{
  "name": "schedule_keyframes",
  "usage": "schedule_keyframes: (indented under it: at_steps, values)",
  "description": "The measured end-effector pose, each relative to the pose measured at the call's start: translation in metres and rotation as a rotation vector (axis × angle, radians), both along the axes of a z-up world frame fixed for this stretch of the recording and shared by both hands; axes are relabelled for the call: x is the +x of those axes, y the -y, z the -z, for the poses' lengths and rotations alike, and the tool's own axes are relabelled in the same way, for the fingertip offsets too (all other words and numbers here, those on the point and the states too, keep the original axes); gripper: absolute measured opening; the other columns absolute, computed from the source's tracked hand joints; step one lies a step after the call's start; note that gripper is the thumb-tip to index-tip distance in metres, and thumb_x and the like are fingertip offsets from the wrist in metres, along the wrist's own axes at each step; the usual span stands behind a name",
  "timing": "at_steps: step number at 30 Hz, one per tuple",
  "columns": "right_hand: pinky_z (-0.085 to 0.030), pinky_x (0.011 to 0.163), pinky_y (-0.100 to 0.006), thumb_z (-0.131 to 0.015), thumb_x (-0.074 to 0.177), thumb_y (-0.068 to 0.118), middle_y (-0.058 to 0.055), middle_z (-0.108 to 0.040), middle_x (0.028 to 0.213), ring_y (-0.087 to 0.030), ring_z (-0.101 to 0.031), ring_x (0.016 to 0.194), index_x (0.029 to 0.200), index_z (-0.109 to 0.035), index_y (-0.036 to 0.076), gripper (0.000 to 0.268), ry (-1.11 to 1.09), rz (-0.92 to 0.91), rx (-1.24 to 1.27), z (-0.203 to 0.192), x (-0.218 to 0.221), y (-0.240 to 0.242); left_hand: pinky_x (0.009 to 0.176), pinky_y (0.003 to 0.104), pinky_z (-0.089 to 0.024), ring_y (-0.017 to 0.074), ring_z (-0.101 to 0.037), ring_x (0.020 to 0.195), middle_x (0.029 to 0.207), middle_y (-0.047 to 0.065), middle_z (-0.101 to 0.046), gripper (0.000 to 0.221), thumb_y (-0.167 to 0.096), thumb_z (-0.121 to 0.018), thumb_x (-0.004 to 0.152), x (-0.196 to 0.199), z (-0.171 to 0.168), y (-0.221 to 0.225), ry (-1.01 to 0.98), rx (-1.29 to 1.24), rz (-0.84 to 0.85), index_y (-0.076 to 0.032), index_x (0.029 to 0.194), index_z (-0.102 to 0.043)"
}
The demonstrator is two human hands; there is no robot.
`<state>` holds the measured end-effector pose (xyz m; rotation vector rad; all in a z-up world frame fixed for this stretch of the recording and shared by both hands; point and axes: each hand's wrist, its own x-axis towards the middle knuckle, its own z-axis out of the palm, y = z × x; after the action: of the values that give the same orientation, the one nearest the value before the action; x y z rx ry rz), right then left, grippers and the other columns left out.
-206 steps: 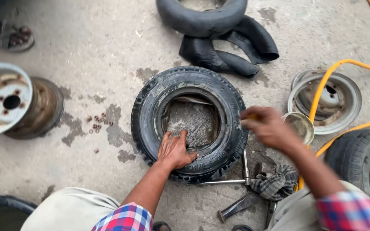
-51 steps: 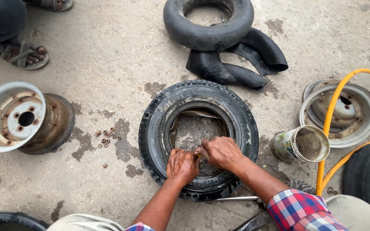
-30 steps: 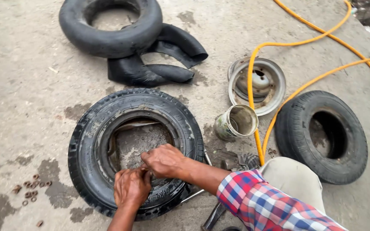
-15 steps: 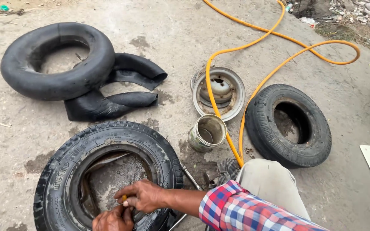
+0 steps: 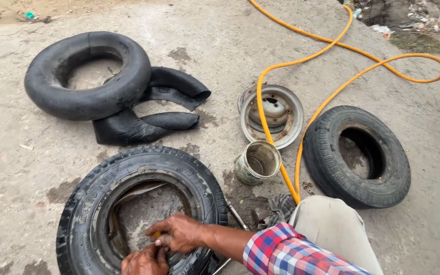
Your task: Reassembling a small tire onto a metal rim including inserting the inner tube and securing bolts.
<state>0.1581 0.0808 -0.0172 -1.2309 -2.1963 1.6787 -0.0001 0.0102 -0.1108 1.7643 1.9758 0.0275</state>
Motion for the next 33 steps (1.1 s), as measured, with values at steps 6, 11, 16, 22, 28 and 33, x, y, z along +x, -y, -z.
schedule_keyframes:
  at_steps: [6,11,16,22,28,33]
  values:
    - [-0.06,0.086,-0.04,-0.071,0.094,0.013,-0.014,-0.078,0.101,-0.027,-0.077,0.095,0.109,-0.072,0.004,0.018,-0.068,0.117,0.164,-0.013,-0.007,0.009,0.099,0.041,-0.048,0.0292,-0.073,0.086,0.081,0.013,-0.077,0.025,-0.035,-0.072,0.083,0.002,-0.052,0.008,0.027,0.201,-0.08,-0.012,0.09,-0.078]
    - [-0.06,0.071,-0.04,-0.073,0.09,0.01,-0.015,-0.076,0.087,-0.029,-0.077,0.08,0.1,-0.071,0.003,0.012,-0.036,0.219,0.378,-0.01,-0.01,0.019,0.104,0.042,-0.044,0.0276,-0.072,0.085,0.08,0.014,-0.077,0.023,-0.032,-0.068,0.089,0.005,-0.082,0.006,0.108,0.085,-0.13,-0.013,0.088,-0.08]
    - [-0.062,0.07,-0.038,-0.073,0.089,0.011,-0.016,-0.076,0.085,-0.029,-0.079,0.081,0.098,-0.069,0.001,0.013,-0.064,0.286,0.39,-0.004,-0.015,0.022,0.1,0.042,-0.046,0.0298,-0.07,0.088,0.084,0.014,-0.076,0.023,-0.032,-0.069,0.087,0.006,-0.081,0.008,0.103,0.155,-0.154,-0.013,0.085,-0.08]
    - [-0.063,0.07,-0.036,-0.07,0.094,0.012,-0.017,-0.076,0.09,-0.028,-0.079,0.081,0.103,-0.07,0.002,0.014,-0.056,0.234,0.407,-0.011,-0.016,0.011,0.099,0.042,-0.046,0.0286,-0.069,0.092,0.084,0.013,-0.076,0.022,-0.035,-0.068,0.09,0.005,-0.082,0.007,0.126,0.071,-0.15,-0.016,0.092,-0.08]
    - [-0.064,0.086,-0.03,-0.068,0.1,0.011,-0.009,-0.077,0.104,-0.015,-0.077,0.096,0.123,-0.067,0.005,0.024,-0.315,0.331,0.48,-0.17,0.057,-0.049,0.105,0.042,-0.042,0.0295,-0.066,0.108,0.098,0.009,-0.078,0.022,-0.04,-0.071,0.085,0.008,-0.098,0.011,0.103,0.088,-0.122,-0.025,0.097,-0.083]
    - [-0.061,0.094,-0.03,-0.071,0.101,0.014,-0.007,-0.071,0.107,-0.015,-0.071,0.101,0.127,-0.062,0.0,0.031,-0.148,0.5,0.5,-0.219,0.225,-0.015,0.112,0.041,-0.037,0.0301,-0.064,0.115,0.1,0.011,-0.079,0.03,-0.04,-0.07,0.083,0.0,-0.072,0.011,0.011,0.031,-0.066,-0.026,0.107,-0.082]
